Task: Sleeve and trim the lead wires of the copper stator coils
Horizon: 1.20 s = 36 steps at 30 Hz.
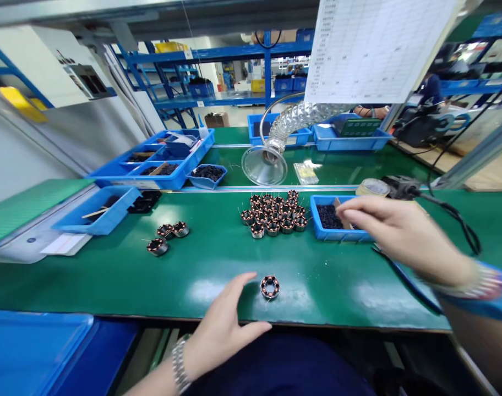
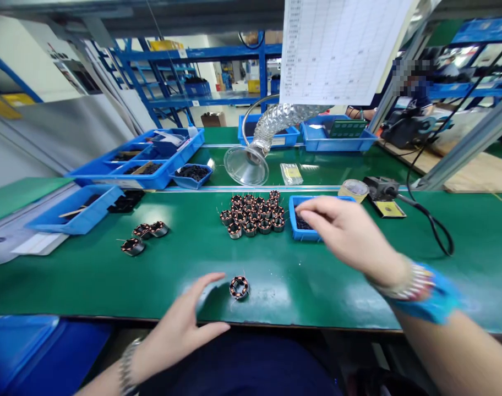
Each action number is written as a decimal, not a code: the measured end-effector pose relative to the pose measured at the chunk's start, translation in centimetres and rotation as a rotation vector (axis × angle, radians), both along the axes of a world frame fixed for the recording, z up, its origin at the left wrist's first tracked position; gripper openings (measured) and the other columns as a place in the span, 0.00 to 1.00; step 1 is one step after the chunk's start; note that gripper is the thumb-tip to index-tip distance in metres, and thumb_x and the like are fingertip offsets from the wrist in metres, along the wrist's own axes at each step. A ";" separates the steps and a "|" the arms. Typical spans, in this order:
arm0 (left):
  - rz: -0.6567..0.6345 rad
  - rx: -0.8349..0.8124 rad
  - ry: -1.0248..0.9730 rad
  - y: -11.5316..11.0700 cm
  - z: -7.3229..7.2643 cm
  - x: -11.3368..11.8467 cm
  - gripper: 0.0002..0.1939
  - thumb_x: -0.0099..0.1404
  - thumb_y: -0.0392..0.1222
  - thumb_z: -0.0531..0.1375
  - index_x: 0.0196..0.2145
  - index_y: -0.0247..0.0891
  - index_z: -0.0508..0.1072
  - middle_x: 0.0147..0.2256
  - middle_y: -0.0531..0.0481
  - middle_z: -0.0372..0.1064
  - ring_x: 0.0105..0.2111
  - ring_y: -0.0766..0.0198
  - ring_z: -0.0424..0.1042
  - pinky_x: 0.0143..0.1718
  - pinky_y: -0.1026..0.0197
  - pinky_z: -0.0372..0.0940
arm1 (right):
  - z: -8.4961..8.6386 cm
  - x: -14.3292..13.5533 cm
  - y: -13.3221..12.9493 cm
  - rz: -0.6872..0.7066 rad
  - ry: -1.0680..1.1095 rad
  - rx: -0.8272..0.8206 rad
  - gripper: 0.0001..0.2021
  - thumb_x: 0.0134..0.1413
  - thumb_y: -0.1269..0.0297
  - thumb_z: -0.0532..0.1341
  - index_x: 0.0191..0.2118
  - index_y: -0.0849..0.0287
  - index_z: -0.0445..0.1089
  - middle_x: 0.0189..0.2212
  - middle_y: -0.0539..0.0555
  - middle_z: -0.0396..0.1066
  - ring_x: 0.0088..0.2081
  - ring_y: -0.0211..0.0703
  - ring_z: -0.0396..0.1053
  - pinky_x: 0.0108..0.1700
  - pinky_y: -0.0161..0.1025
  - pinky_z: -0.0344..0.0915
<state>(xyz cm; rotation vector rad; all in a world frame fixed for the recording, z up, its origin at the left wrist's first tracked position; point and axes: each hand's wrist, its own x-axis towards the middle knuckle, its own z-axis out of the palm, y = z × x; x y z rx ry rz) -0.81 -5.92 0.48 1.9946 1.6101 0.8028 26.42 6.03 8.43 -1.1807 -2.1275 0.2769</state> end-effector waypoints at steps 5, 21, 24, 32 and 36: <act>0.005 -0.024 -0.010 2.1 -5.0 2.1 0.26 0.51 0.42 0.62 0.47 0.38 0.60 0.46 0.43 0.64 0.47 0.53 0.63 0.49 0.47 0.59 | -6.3 -4.8 -1.2 0.356 -0.107 -0.164 0.12 0.55 0.70 0.50 0.41 0.57 0.68 0.36 0.53 0.70 0.38 0.38 0.66 0.41 0.37 0.65; -0.183 -0.084 -0.073 3.5 -4.1 2.9 0.19 0.53 0.41 0.61 0.44 0.41 0.64 0.42 0.48 0.66 0.44 0.58 0.62 0.47 0.54 0.57 | -8.6 -3.1 0.3 0.278 -0.316 -0.028 0.13 0.56 0.68 0.49 0.43 0.61 0.67 0.39 0.56 0.68 0.42 0.40 0.63 0.46 0.38 0.62; -0.233 -0.078 -0.065 3.5 -4.1 3.2 0.20 0.53 0.42 0.61 0.44 0.42 0.65 0.42 0.48 0.66 0.44 0.57 0.62 0.48 0.53 0.56 | -7.0 -0.4 5.0 -0.018 -0.577 -0.050 0.13 0.55 0.68 0.49 0.37 0.62 0.70 0.37 0.56 0.70 0.40 0.41 0.64 0.46 0.38 0.60; -0.256 -0.032 -0.056 3.3 -4.3 3.7 0.19 0.54 0.43 0.59 0.44 0.42 0.65 0.41 0.46 0.66 0.44 0.55 0.62 0.48 0.49 0.56 | -6.7 -0.1 10.3 -0.099 -0.805 -0.180 0.10 0.45 0.71 0.54 0.29 0.67 0.73 0.29 0.64 0.71 0.36 0.48 0.68 0.39 0.40 0.62; -0.256 -0.037 -0.053 3.3 -4.3 3.5 0.19 0.53 0.43 0.60 0.45 0.42 0.65 0.42 0.46 0.66 0.44 0.56 0.62 0.47 0.50 0.57 | -7.0 -0.9 10.4 -0.136 -0.814 -0.206 0.11 0.42 0.73 0.53 0.28 0.70 0.73 0.28 0.69 0.70 0.34 0.52 0.68 0.36 0.42 0.62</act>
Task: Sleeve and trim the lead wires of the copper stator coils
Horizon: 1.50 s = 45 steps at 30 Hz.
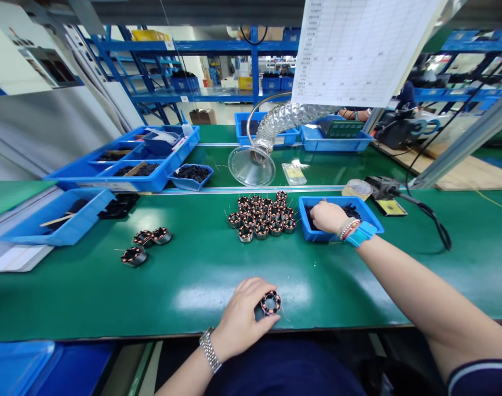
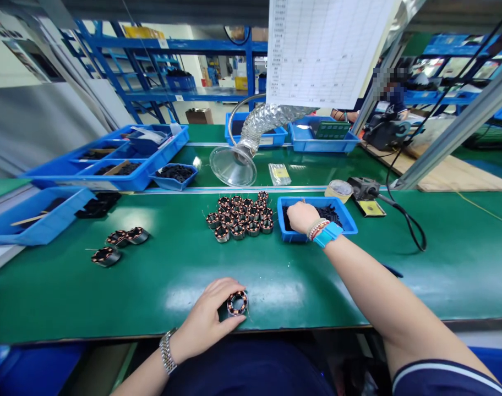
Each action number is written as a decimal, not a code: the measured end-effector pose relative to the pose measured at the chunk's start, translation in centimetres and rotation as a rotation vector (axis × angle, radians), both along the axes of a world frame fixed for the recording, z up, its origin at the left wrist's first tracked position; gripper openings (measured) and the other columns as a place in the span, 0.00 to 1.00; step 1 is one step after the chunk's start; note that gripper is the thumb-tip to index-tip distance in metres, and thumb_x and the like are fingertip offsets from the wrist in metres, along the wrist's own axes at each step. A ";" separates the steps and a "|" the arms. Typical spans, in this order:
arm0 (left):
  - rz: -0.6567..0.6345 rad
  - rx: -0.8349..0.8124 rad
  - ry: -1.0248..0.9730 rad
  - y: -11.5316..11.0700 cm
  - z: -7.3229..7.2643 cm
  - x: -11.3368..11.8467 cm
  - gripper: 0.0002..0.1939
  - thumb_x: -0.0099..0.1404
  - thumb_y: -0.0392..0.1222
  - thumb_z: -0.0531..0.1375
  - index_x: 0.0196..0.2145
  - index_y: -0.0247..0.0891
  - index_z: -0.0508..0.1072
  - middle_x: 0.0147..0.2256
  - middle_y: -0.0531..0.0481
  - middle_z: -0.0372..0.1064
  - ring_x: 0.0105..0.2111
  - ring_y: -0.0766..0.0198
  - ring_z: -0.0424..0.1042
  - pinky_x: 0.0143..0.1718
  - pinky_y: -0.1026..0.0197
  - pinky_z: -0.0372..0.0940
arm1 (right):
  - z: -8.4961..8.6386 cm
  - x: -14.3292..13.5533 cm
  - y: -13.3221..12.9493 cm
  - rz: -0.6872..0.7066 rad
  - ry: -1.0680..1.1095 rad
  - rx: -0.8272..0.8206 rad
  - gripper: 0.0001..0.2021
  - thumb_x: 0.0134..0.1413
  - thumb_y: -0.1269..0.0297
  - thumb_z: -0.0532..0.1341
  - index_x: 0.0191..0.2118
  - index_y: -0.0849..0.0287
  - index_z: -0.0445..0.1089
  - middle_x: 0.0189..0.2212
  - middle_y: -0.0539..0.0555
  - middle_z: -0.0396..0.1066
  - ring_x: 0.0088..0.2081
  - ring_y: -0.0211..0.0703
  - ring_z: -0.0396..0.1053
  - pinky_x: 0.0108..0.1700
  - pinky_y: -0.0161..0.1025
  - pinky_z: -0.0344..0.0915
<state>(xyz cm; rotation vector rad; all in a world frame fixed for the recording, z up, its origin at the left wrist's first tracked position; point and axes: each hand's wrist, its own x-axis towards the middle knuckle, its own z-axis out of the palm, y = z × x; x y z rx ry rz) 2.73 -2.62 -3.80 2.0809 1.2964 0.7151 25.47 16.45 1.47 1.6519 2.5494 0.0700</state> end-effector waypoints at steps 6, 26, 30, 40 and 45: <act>-0.006 -0.006 -0.006 0.0 -0.1 -0.2 0.22 0.53 0.45 0.61 0.46 0.43 0.65 0.43 0.47 0.66 0.45 0.56 0.62 0.48 0.51 0.57 | 2.0 0.8 -2.1 0.030 0.157 0.015 0.11 0.48 0.70 0.51 0.29 0.64 0.72 0.28 0.59 0.72 0.33 0.43 0.68 0.39 0.39 0.61; -0.009 0.022 -0.036 0.0 -0.1 0.2 0.24 0.53 0.48 0.61 0.47 0.43 0.65 0.40 0.47 0.68 0.42 0.57 0.63 0.45 0.52 0.59 | -5.6 -5.5 -15.6 -0.321 1.686 -0.672 0.08 0.46 0.61 0.61 0.30 0.60 0.68 0.27 0.51 0.70 0.27 0.34 0.64 0.34 0.35 0.63; -0.010 0.026 -0.048 -0.1 -0.1 0.2 0.24 0.52 0.48 0.61 0.47 0.42 0.66 0.40 0.47 0.68 0.42 0.57 0.63 0.45 0.52 0.59 | -5.6 -5.6 -15.7 -0.314 1.672 -0.654 0.08 0.46 0.61 0.61 0.30 0.61 0.68 0.27 0.51 0.70 0.27 0.34 0.64 0.34 0.35 0.63; -0.004 0.016 -0.054 -0.1 -0.1 0.2 0.24 0.53 0.47 0.61 0.47 0.42 0.65 0.40 0.46 0.68 0.43 0.56 0.63 0.46 0.50 0.58 | -5.4 -5.4 -15.7 -0.315 1.550 -0.628 0.08 0.45 0.60 0.61 0.30 0.60 0.69 0.27 0.51 0.70 0.26 0.33 0.64 0.32 0.34 0.63; -0.008 0.026 -0.047 -0.1 -0.2 0.1 0.24 0.52 0.47 0.62 0.47 0.41 0.66 0.40 0.46 0.68 0.43 0.57 0.63 0.46 0.51 0.58 | -5.3 -5.3 -15.8 -0.306 1.420 -0.536 0.09 0.45 0.59 0.60 0.31 0.59 0.70 0.25 0.50 0.69 0.25 0.34 0.63 0.31 0.35 0.63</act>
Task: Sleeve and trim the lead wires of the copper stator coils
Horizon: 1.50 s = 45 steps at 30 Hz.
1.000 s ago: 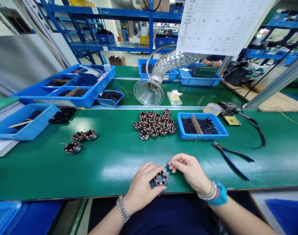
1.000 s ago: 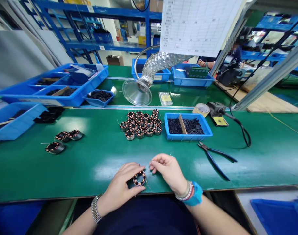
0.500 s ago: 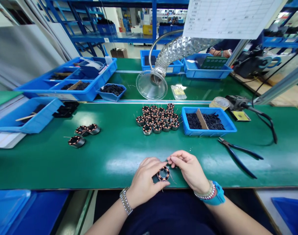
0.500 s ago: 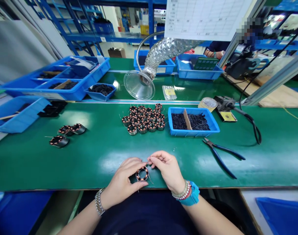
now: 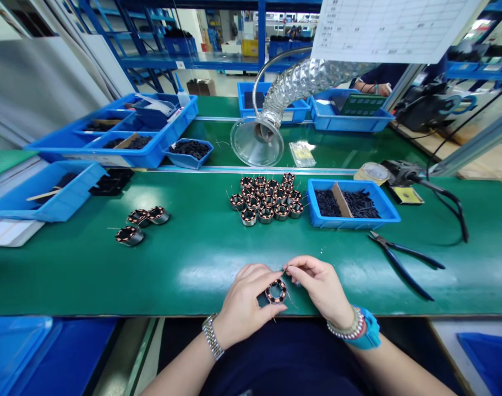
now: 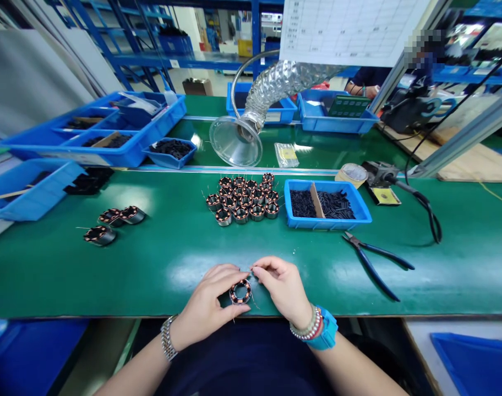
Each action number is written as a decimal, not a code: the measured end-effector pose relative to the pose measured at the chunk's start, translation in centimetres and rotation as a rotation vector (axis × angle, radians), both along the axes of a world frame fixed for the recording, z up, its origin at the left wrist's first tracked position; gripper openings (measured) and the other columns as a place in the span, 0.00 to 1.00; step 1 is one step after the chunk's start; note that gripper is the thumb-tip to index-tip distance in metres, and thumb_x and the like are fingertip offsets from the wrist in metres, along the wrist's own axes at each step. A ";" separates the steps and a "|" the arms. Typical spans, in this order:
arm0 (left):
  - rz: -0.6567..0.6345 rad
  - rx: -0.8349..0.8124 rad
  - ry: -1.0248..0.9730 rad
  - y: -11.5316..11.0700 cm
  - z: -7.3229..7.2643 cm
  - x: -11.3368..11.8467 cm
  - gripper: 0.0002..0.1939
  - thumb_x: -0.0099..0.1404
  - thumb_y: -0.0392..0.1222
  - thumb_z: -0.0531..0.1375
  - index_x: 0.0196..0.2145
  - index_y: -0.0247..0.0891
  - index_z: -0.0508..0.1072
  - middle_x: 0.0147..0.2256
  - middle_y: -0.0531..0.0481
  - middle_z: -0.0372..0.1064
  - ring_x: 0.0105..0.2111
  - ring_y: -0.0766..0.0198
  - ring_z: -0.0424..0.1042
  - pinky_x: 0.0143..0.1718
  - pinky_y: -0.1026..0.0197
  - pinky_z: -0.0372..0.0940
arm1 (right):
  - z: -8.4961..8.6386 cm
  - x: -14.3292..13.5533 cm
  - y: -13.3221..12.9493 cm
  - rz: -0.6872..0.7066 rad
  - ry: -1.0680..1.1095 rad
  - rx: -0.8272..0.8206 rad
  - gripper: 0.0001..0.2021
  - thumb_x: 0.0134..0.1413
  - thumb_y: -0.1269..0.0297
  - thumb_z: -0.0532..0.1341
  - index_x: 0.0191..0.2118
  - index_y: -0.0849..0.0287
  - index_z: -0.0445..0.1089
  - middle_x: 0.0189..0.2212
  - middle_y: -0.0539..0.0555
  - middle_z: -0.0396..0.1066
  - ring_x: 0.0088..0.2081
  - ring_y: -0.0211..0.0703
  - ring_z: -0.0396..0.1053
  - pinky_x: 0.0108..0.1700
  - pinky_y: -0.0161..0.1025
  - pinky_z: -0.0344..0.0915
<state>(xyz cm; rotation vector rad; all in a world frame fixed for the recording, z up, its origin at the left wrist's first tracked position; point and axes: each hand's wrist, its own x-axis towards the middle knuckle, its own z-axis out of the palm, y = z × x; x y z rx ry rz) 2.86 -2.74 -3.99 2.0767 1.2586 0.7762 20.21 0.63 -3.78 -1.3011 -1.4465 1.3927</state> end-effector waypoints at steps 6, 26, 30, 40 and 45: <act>0.002 0.001 0.012 0.0 0.0 0.0 0.24 0.51 0.46 0.63 0.46 0.41 0.66 0.40 0.48 0.68 0.43 0.59 0.63 0.46 0.54 0.58 | 0.1 0.1 0.1 0.034 0.039 -0.032 0.08 0.47 0.60 0.59 0.30 0.60 0.68 0.25 0.50 0.69 0.25 0.34 0.63 0.31 0.34 0.62; -0.004 0.014 -0.004 0.2 -0.1 0.1 0.24 0.50 0.44 0.64 0.45 0.42 0.66 0.39 0.49 0.68 0.41 0.59 0.63 0.45 0.54 0.58 | 0.5 0.0 0.7 0.184 0.067 -0.055 0.07 0.46 0.62 0.59 0.28 0.61 0.68 0.24 0.50 0.69 0.25 0.33 0.64 0.31 0.34 0.63; -0.003 0.025 -0.004 0.2 -0.1 0.1 0.23 0.50 0.44 0.64 0.44 0.41 0.66 0.39 0.49 0.69 0.41 0.58 0.63 0.45 0.53 0.58 | 0.4 0.0 0.7 0.200 0.037 -0.021 0.07 0.46 0.62 0.59 0.28 0.60 0.68 0.24 0.50 0.68 0.26 0.34 0.64 0.31 0.34 0.63; 0.004 0.027 0.006 0.1 -0.1 0.0 0.23 0.49 0.44 0.64 0.44 0.42 0.66 0.39 0.50 0.68 0.41 0.59 0.63 0.44 0.54 0.58 | 0.2 0.1 0.8 0.227 -0.003 0.054 0.07 0.48 0.63 0.58 0.28 0.61 0.68 0.25 0.51 0.68 0.26 0.35 0.64 0.31 0.35 0.63; 0.004 0.017 0.014 0.1 -0.1 0.1 0.23 0.49 0.44 0.64 0.44 0.42 0.66 0.39 0.49 0.68 0.42 0.58 0.63 0.44 0.54 0.58 | 0.1 0.1 0.7 0.219 0.009 0.029 0.07 0.47 0.63 0.59 0.29 0.60 0.68 0.26 0.51 0.68 0.27 0.35 0.65 0.32 0.34 0.64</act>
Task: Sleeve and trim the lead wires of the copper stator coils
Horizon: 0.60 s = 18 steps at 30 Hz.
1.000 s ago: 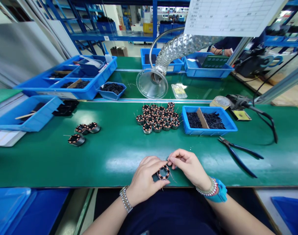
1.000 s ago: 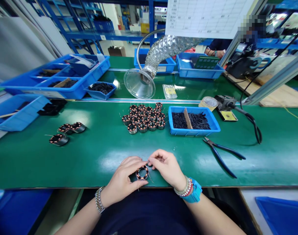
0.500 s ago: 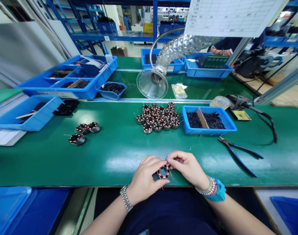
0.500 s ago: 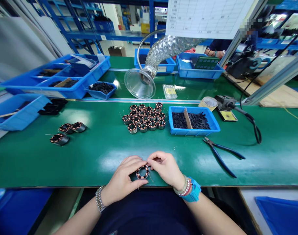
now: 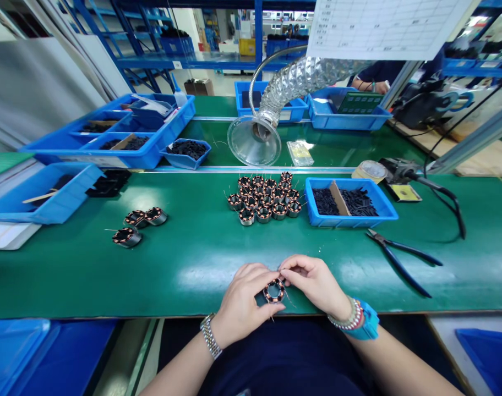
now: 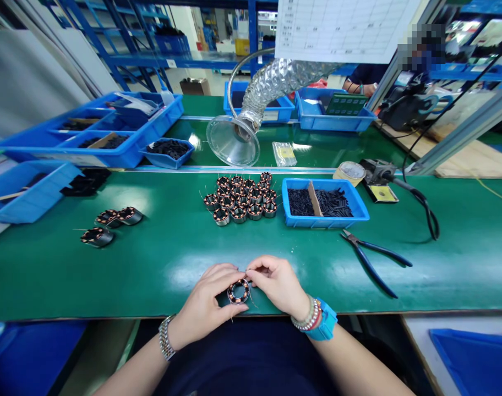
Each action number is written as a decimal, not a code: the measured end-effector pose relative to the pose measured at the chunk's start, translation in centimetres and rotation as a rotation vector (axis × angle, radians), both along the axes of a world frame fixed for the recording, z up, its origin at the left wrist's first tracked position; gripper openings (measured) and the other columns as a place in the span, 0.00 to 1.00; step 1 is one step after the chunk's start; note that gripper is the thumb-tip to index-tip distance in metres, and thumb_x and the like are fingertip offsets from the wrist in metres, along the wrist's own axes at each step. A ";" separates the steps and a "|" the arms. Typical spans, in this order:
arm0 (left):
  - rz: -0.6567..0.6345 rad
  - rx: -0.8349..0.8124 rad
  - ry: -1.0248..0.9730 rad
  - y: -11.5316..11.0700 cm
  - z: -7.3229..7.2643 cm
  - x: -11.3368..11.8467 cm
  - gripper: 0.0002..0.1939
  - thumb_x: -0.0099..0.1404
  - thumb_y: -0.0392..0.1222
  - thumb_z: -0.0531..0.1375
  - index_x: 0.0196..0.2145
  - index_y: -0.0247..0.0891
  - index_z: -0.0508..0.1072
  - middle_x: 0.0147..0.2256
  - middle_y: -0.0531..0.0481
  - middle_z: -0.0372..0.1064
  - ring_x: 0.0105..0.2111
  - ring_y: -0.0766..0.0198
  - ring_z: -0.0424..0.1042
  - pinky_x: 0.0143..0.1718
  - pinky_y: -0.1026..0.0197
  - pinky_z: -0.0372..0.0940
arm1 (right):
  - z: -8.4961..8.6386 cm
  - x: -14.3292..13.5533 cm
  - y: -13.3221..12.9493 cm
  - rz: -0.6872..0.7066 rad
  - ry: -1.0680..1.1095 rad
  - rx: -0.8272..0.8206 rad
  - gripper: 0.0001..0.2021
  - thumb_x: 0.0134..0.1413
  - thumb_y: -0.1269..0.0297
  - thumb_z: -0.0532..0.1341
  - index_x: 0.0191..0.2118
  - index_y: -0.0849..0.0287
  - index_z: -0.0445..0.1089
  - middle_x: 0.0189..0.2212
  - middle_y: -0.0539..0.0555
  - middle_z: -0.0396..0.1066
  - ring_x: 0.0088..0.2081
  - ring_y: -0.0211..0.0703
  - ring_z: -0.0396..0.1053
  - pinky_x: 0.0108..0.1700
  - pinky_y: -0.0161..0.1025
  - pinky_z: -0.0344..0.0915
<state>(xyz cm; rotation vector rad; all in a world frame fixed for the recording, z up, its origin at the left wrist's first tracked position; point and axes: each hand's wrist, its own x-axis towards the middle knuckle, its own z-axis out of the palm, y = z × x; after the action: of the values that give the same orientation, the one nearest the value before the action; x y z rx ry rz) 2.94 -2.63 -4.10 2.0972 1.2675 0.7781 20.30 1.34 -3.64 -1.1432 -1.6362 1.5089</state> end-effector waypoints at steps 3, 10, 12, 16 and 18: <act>0.001 -0.002 0.000 -0.1 0.0 0.0 0.23 0.50 0.44 0.64 0.44 0.42 0.66 0.39 0.49 0.68 0.42 0.58 0.63 0.45 0.54 0.58 | 0.1 -0.1 -0.1 -0.013 0.007 -0.016 0.07 0.46 0.62 0.59 0.30 0.60 0.68 0.27 0.51 0.69 0.28 0.36 0.65 0.32 0.34 0.65; -0.011 -0.015 -0.007 0.0 0.2 0.0 0.23 0.50 0.43 0.64 0.45 0.42 0.66 0.39 0.50 0.68 0.41 0.59 0.63 0.45 0.55 0.58 | 0.0 0.0 -0.1 -0.005 0.038 0.000 0.06 0.47 0.63 0.58 0.30 0.60 0.68 0.26 0.51 0.69 0.27 0.35 0.66 0.32 0.34 0.65; -0.014 -0.017 -0.011 0.0 0.2 0.0 0.24 0.50 0.43 0.64 0.46 0.42 0.65 0.39 0.50 0.68 0.41 0.60 0.63 0.44 0.55 0.58 | 0.0 0.0 -0.1 -0.006 0.043 0.008 0.06 0.48 0.63 0.58 0.30 0.60 0.68 0.26 0.51 0.69 0.27 0.35 0.66 0.32 0.34 0.65; -0.015 -0.025 -0.011 0.0 0.1 0.0 0.24 0.50 0.44 0.64 0.46 0.42 0.65 0.38 0.50 0.68 0.40 0.60 0.63 0.44 0.55 0.58 | 0.1 0.0 -0.2 -0.010 0.040 0.014 0.06 0.48 0.63 0.58 0.30 0.60 0.68 0.26 0.51 0.69 0.27 0.35 0.66 0.32 0.34 0.66; -0.013 -0.024 -0.012 0.0 0.1 0.0 0.25 0.51 0.44 0.64 0.47 0.42 0.65 0.38 0.50 0.68 0.40 0.60 0.63 0.44 0.55 0.58 | 0.1 0.0 -0.3 -0.013 0.038 0.014 0.06 0.48 0.64 0.58 0.30 0.60 0.68 0.26 0.51 0.69 0.27 0.35 0.66 0.32 0.34 0.66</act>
<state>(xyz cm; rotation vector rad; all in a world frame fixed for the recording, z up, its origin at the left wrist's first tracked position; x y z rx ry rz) 2.93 -2.61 -4.01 2.0764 1.2498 0.7650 20.32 1.09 -3.54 -1.1093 -1.6090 1.4999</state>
